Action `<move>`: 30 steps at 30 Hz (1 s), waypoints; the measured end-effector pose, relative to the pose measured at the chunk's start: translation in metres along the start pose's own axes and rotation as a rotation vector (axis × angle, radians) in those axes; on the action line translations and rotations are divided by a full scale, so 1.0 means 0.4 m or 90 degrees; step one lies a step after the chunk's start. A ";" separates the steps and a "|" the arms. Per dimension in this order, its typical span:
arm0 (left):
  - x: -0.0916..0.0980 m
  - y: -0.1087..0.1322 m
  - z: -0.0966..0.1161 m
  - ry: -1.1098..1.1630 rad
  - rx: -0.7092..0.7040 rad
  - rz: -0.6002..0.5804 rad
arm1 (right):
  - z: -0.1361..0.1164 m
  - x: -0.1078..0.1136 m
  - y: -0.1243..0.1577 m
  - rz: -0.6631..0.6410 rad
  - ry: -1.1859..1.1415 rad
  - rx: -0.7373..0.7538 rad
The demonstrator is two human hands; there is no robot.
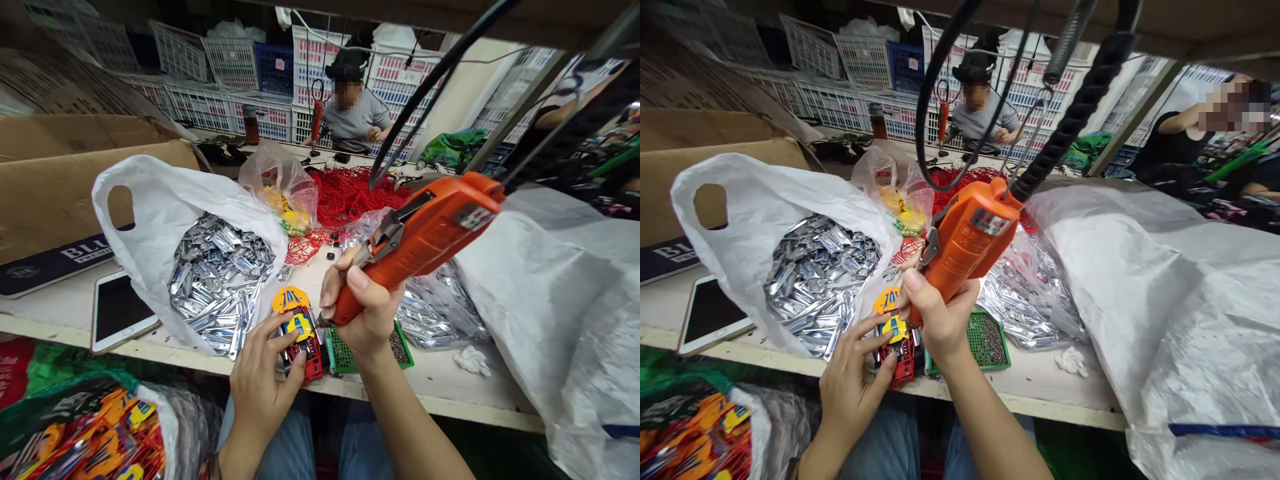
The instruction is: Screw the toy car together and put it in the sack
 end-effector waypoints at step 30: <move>0.003 0.018 -0.012 -0.007 -0.025 -0.010 | -0.079 0.164 -0.004 0.096 0.155 0.077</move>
Point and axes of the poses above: each hand's wrist, its own y-axis away from the middle knuckle, its own x-axis out of the back of the hand, z = x × y, the point moved 5 cm from there along -y, towards the middle knuckle, and after that the axes turned 12 degrees about z, right-handed, at the moved point
